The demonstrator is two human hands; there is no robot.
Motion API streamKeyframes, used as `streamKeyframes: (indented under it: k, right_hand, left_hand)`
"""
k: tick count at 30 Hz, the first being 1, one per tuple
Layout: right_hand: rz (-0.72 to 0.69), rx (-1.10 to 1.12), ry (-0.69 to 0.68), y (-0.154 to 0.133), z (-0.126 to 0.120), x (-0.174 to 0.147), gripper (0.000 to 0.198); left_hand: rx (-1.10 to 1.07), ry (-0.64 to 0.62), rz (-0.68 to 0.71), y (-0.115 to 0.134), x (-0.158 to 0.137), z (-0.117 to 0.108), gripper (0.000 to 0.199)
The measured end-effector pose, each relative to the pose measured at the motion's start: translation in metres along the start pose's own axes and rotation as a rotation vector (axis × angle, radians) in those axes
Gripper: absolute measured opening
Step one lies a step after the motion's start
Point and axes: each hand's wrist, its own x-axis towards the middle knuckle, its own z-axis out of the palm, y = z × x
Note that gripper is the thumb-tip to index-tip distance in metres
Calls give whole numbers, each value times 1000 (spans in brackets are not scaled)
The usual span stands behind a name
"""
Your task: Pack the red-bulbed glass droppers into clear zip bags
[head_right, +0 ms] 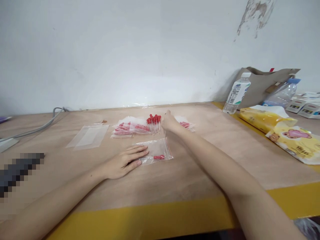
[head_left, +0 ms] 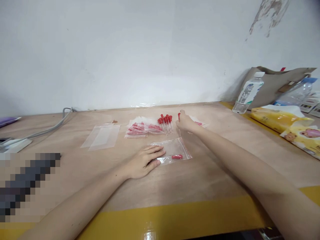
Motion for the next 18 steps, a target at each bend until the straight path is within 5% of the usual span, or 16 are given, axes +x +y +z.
streamKeyframes:
  k: [7, 12, 18]
  right_hand:
    - [101, 493, 117, 36, -14, -66, 71]
    - [241, 809, 126, 34, -1, -83, 50]
    - [282, 971, -78, 34, -3, -93, 22]
  left_hand:
    - [-16, 23, 17, -2, 0, 3, 40]
    - [-2, 4, -6, 0, 0, 1, 41]
    - [-27, 38, -10, 2, -1, 0, 46]
